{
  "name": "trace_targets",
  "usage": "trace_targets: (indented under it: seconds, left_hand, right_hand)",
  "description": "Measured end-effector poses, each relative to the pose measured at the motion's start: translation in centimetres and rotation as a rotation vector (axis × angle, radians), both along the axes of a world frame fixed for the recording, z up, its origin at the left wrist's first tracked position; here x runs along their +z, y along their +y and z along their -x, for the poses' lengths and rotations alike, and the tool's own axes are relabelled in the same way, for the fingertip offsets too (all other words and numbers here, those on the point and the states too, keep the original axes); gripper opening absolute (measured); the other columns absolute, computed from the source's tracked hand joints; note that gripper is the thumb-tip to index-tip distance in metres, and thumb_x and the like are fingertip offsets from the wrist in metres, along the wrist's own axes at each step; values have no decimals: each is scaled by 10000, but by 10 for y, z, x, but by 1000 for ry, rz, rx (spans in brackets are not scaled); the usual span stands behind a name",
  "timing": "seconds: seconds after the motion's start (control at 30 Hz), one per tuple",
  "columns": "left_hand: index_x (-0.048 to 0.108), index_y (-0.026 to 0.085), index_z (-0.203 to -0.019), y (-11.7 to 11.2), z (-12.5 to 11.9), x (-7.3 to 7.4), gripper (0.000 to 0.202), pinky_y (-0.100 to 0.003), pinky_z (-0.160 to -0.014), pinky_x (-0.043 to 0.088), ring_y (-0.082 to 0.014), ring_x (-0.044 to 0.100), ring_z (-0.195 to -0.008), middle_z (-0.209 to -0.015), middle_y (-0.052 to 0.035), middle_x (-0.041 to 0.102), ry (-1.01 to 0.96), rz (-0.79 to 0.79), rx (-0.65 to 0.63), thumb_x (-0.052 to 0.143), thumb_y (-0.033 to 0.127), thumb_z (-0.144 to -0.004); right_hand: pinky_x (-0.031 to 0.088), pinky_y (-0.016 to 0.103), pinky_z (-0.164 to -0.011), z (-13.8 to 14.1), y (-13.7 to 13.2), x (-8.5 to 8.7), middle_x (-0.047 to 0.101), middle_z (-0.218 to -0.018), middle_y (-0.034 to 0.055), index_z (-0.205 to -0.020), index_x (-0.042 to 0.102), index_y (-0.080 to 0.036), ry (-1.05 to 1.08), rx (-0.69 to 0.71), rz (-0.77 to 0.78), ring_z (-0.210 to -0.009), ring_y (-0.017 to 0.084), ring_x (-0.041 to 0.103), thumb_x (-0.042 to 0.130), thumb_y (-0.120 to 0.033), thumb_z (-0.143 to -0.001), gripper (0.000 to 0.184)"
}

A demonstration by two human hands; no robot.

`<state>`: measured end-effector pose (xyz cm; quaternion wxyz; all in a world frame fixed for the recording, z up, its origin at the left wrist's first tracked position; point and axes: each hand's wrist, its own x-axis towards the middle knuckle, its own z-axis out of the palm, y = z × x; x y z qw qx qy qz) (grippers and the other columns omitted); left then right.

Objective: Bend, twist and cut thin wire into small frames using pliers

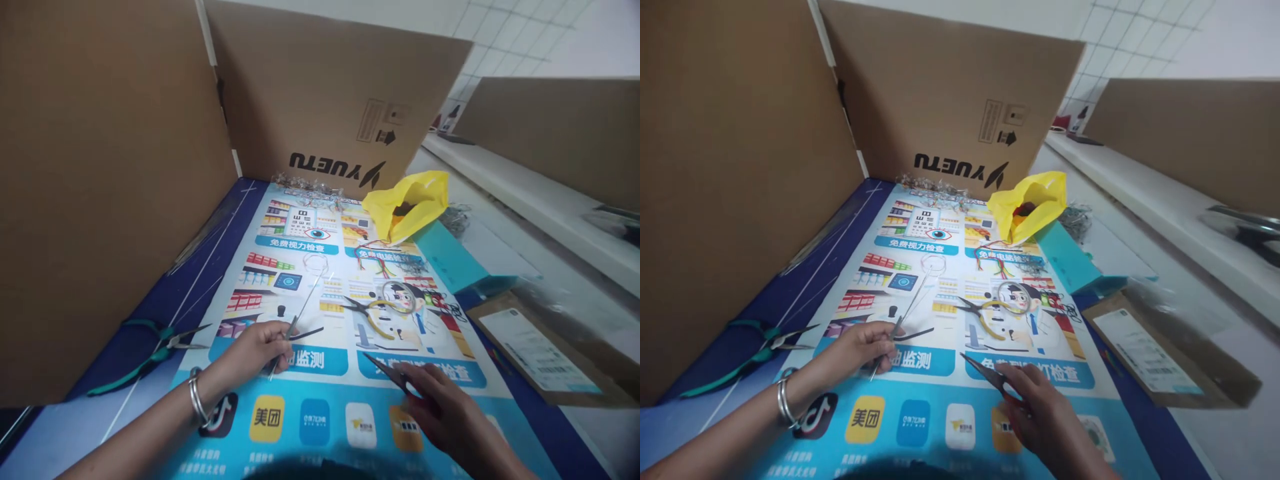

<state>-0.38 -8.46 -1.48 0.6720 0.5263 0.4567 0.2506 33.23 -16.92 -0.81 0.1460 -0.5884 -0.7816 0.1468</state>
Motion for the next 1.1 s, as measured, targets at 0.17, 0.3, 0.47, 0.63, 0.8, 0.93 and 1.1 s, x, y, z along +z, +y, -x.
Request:
trace_targets:
  seconds: [0.17, 0.3, 0.47, 0.63, 0.8, 0.93, 1.1]
  left_hand:
    - [634, 170, -859, -6, 9, 1, 140, -233, -494, 366, -106, 519, -482, -574, 5, 627, -42, 47, 13, 585, 268, -771]
    - [612, 166, -1026, -12, 20, 2, 251, -235, -531, 385, -107, 538, -533, -608, 14, 625, -63, 37, 41, 570, 275, -804]
    - [603, 152, -958, -15, 29, 4, 187, -230, -538, 383, -91, 527, -533, -612, 23, 603, -111, 76, 53, 570, 255, -805]
    - [592, 137, -975, -15, 32, 4, 208, -226, -527, 377, -85, 528, -537, -662, 13, 606, -148, 160, 34, 578, 238, -794]
    - [592, 148, -1014, -13, 35, 2, 226, -234, -556, 405, -88, 551, -562, -699, 11, 605, -178, 187, -1, 570, 234, -806]
    - [593, 154, -1050, -11, 36, 3, 257, -238, -554, 413, -96, 569, -565, -714, 2, 616, -169, 193, -19, 570, 238, -808]
    - [590, 160, -1069, -9, 37, 4, 274, -232, -554, 418, -95, 588, -566, -718, 5, 621, -158, 205, -24, 566, 245, -810]
  right_hand:
    - [505, 288, -707, 67, 34, 39, 632, -941, 68, -1037, 592, -246, 110, 133, 313, -819, 204, 607, 611, -292, -762, 279]
    - [465, 306, -695, 106, 59, 62, 599, -922, 74, -1021, 523, -181, 98, 240, 497, -779, 191, 550, 567, -374, -797, 299]
    - [422, 298, -682, 135, 83, 62, 577, -904, 55, -993, 502, -169, 117, 362, 594, -761, 173, 512, 515, -430, -840, 303]
    - [409, 276, -654, 147, 99, 55, 560, -868, 30, -1023, 498, -171, 171, 425, 715, -726, 150, 495, 461, -470, -875, 336]
    - [393, 256, -623, 148, 108, 53, 526, -820, 12, -977, 498, -161, 201, 465, 759, -696, 131, 461, 458, -517, -870, 373]
    - [386, 248, -616, 149, 112, 55, 519, -824, 12, -1021, 485, -156, 210, 507, 780, -702, 129, 464, 451, -507, -878, 380]
    - [386, 248, -614, 153, 115, 57, 521, -822, 20, -983, 491, -151, 173, 526, 775, -705, 132, 469, 435, -508, -883, 375]
